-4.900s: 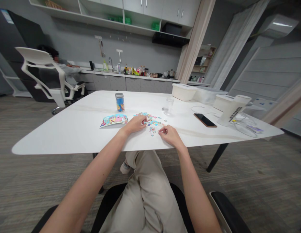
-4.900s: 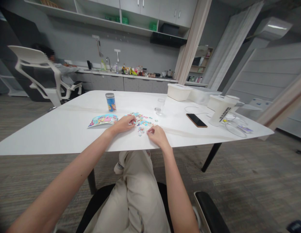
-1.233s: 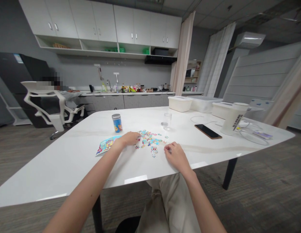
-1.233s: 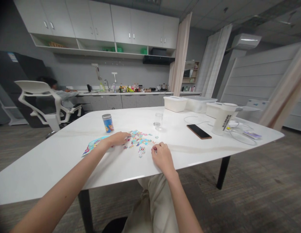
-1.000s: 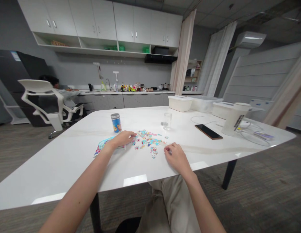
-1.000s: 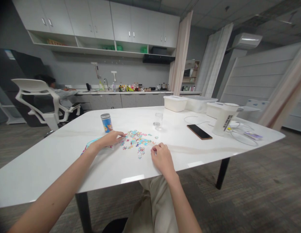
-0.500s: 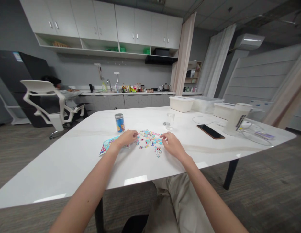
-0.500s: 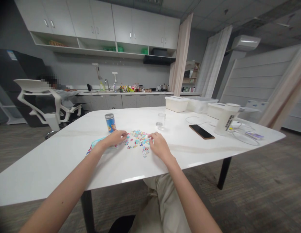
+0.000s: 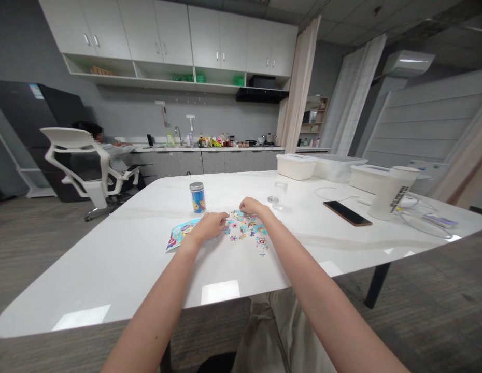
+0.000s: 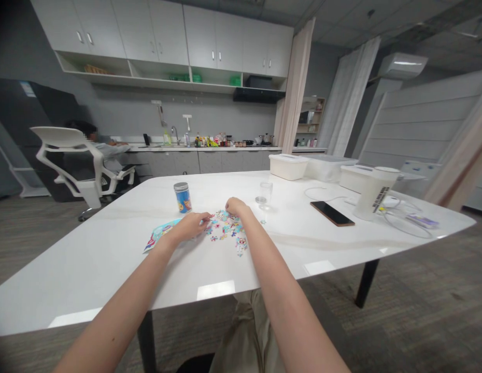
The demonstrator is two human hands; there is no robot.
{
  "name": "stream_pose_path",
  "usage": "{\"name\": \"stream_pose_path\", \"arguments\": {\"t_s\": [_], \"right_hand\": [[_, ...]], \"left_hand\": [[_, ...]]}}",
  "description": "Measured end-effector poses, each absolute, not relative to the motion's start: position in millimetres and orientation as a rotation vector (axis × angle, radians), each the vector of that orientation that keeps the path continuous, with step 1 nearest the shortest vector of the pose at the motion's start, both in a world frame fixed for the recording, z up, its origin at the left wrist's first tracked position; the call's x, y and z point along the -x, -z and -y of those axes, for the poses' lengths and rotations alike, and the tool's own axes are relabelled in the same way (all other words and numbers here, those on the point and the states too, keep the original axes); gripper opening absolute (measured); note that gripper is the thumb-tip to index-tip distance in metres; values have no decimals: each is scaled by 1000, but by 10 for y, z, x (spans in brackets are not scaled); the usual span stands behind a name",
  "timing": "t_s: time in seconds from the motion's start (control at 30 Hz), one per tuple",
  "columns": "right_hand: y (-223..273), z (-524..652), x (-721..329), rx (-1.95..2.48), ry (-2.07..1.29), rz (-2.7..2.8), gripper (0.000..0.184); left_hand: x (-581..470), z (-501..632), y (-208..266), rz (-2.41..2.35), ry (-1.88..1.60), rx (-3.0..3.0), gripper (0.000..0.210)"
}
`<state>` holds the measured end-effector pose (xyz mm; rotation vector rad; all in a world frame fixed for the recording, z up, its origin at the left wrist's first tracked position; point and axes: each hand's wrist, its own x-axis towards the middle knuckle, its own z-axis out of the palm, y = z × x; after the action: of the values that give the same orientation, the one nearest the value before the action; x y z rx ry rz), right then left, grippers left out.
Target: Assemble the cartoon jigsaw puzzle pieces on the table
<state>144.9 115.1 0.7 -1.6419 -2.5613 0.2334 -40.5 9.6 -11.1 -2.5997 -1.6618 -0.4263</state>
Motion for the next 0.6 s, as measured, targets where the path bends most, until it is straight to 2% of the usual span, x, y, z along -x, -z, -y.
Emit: {"name": "stream_pose_path", "arguments": {"t_s": [0.23, 0.43, 0.6], "right_hand": [[8, -1186, -1497, 1677, -404, 2512, 30], [-1, -1227, -1522, 1654, -483, 2484, 46], [-42, -1297, -1577, 1628, -541, 2502, 34]], "left_hand": [[347, -71, 75, 1628, 388, 2597, 34], [345, -60, 82, 1643, 391, 2614, 33], [418, -64, 121, 1642, 405, 2557, 30]]}}
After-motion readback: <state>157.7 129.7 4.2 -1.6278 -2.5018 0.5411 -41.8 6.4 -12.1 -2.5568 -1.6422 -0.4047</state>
